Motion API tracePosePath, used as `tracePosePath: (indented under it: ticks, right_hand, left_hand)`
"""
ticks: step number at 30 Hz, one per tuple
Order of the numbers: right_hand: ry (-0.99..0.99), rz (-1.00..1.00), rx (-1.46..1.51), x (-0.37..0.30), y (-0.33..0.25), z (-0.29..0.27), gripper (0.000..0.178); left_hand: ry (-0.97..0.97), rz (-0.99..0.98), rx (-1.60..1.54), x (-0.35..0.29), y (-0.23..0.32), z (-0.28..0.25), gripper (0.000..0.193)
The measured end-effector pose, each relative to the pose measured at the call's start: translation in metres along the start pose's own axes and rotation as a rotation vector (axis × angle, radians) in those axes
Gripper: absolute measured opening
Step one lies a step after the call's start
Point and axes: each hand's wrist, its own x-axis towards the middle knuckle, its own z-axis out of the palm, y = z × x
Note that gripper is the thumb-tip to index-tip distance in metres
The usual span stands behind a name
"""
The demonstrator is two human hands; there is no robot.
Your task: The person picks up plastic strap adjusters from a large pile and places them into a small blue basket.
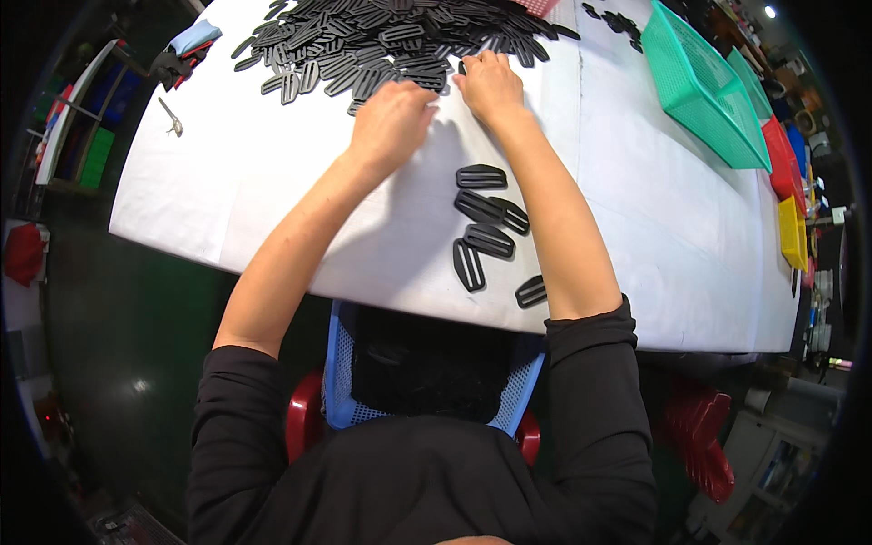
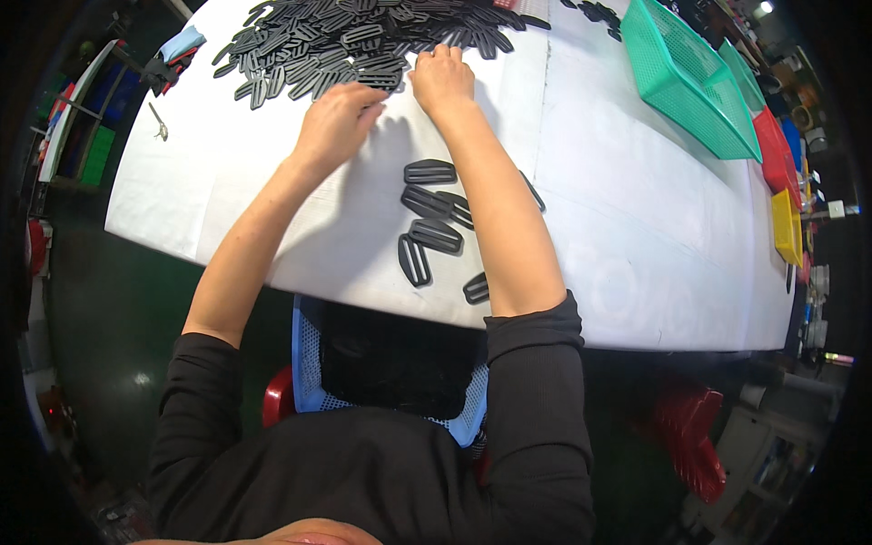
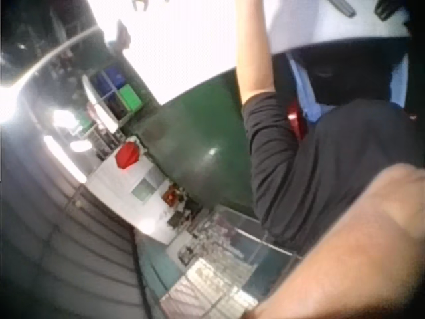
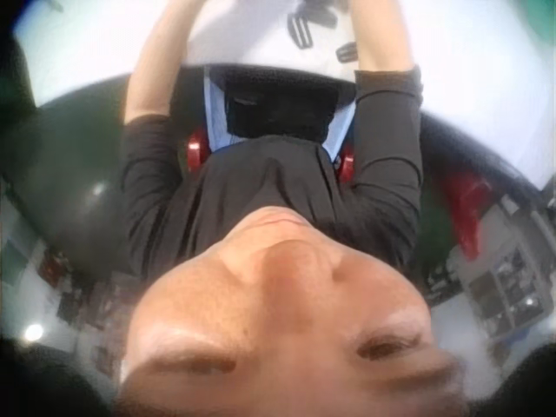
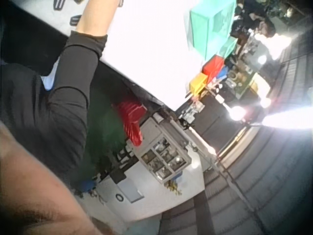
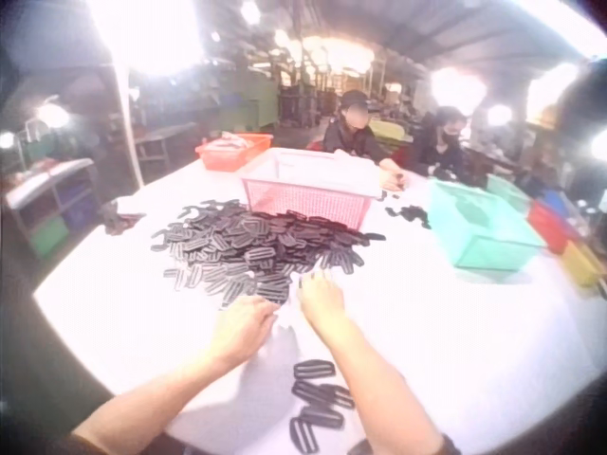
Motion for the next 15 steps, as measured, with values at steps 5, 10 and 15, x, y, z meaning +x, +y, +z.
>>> tracePosePath:
  ticks: [5,10,15]
  right_hand:
    - [0.025,-0.246,-0.262,-0.019,-0.007,-0.008,0.021]
    - [-0.066,-0.071,-0.013,-0.070,0.004,-0.051,0.016]
    - [-0.253,0.177,0.128,-0.089,0.017,-0.081,0.022]
  left_hand:
    - [0.112,0.160,0.153,0.021,-0.038,0.003,0.028]
    - [-0.058,0.190,0.356,0.034,-0.037,0.022,0.021]
    - [-0.030,0.278,0.498,0.038,-0.034,0.025,0.011]
